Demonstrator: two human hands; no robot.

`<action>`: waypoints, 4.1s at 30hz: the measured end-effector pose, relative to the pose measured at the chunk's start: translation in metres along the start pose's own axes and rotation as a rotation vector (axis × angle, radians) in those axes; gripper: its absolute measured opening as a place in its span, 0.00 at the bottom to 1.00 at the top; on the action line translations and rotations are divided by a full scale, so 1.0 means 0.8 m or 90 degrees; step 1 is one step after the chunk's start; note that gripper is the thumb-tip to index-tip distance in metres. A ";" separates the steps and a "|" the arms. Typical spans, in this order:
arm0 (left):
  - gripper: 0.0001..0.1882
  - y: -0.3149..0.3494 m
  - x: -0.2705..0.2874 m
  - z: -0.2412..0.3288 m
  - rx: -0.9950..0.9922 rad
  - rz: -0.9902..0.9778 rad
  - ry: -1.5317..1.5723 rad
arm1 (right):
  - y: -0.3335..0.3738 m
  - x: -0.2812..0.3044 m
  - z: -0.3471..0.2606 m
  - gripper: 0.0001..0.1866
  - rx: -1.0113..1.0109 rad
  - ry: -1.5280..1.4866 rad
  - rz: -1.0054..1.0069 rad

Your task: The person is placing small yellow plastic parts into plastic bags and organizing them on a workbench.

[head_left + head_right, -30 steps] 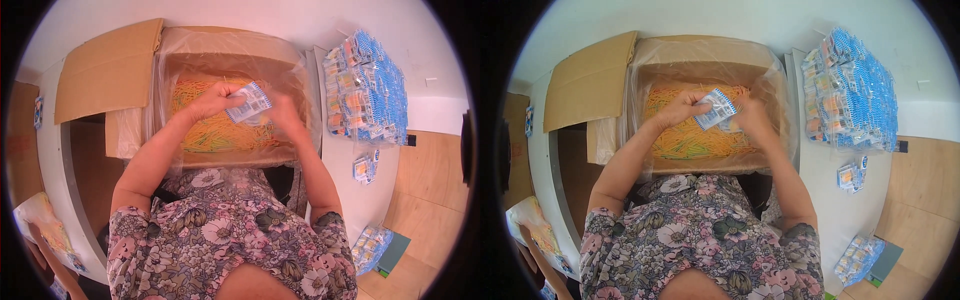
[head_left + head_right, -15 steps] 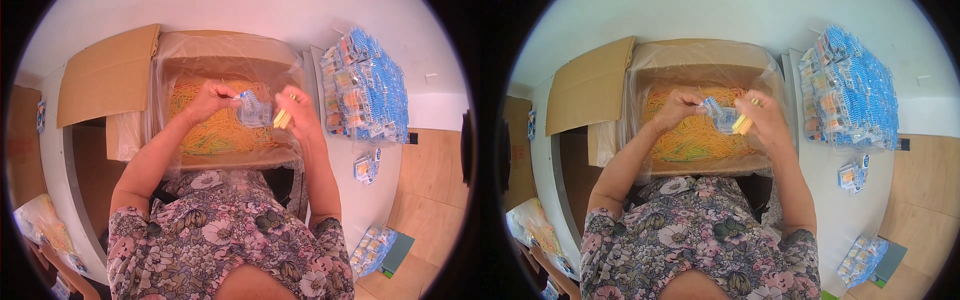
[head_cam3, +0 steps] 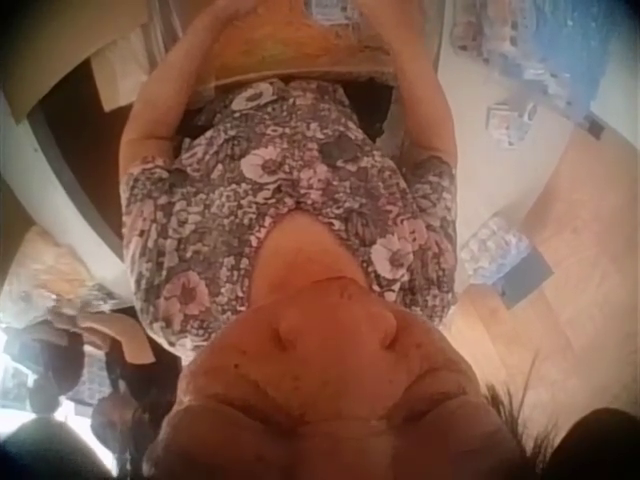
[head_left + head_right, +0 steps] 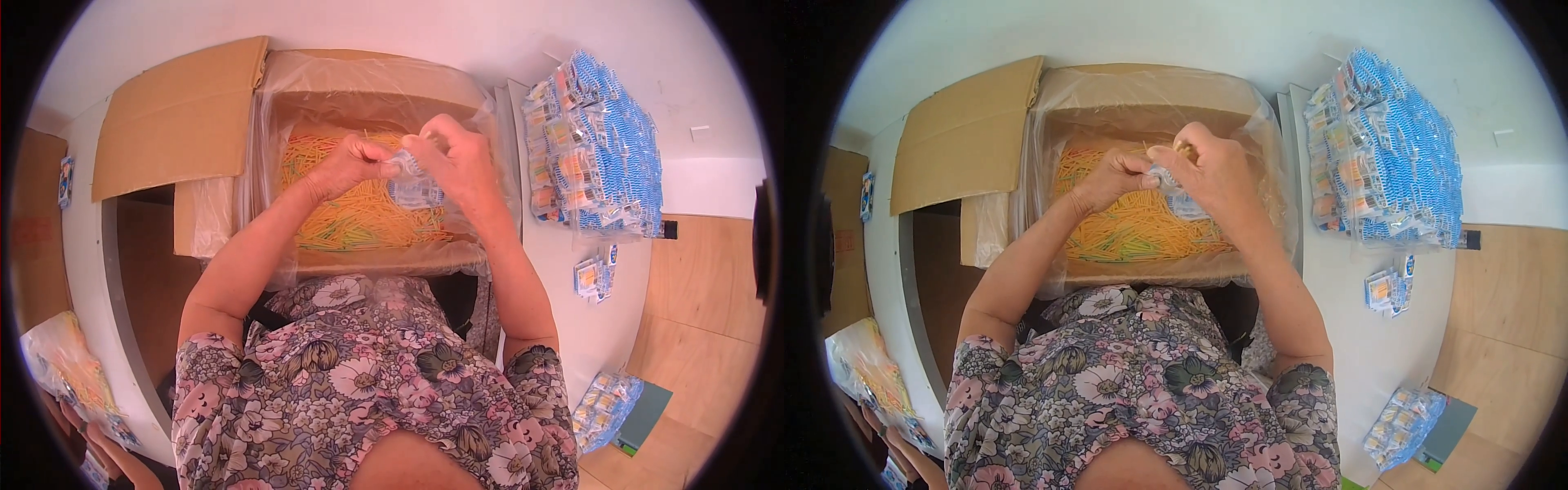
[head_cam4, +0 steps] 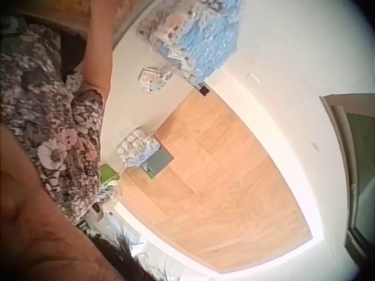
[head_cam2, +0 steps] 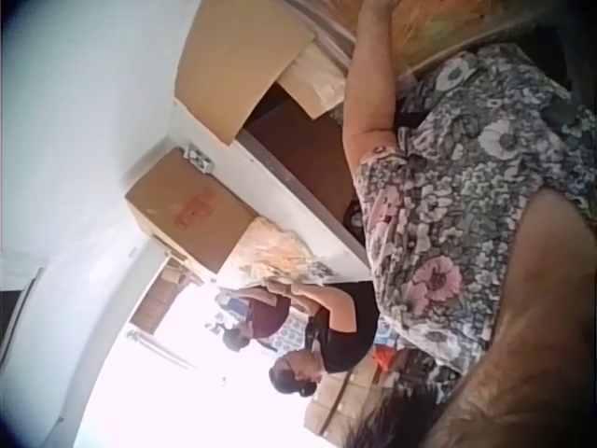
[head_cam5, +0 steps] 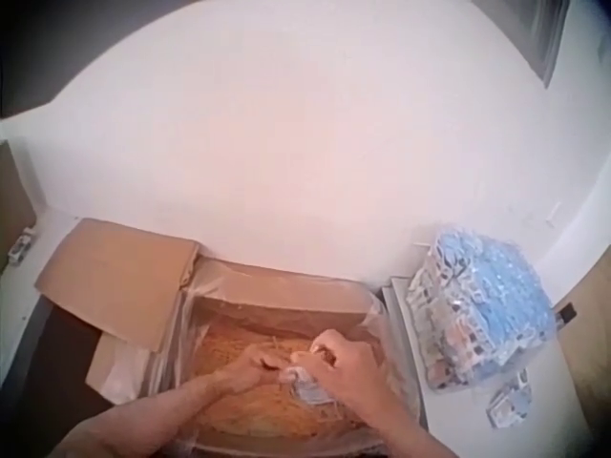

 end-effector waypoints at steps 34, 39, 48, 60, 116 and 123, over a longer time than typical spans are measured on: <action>0.11 -0.086 -0.033 -0.043 0.048 -0.081 -0.725 | 0.425 0.200 0.355 0.19 -0.390 0.024 0.715; 0.18 -0.110 -0.058 -0.118 -0.128 0.060 -0.982 | 0.405 0.207 0.376 0.25 -0.439 0.546 0.566; 0.16 -0.129 -0.046 -0.117 -0.054 0.072 -0.883 | 0.363 0.179 0.253 0.17 -0.314 0.592 0.653; 0.09 -0.058 -0.096 0.034 -0.082 -0.182 -0.208 | 0.109 0.030 0.062 0.16 -0.081 0.055 0.258; 0.06 0.013 0.001 0.025 0.013 -0.153 -0.031 | 0.001 -0.068 0.047 0.07 -0.114 -0.388 -0.152; 0.07 0.006 0.000 0.016 -0.064 -0.106 -0.213 | 0.011 -0.060 0.043 0.16 -0.081 -0.203 -0.090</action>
Point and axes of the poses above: each hand's wrist, its own y-axis away from the middle knuckle, its own x-axis out of the back of the hand, z = x × y, the point moved 2 cm from there along -y, towards the middle knuckle, and after that the axes turned 10 degrees about y, right-handed, at the moved point
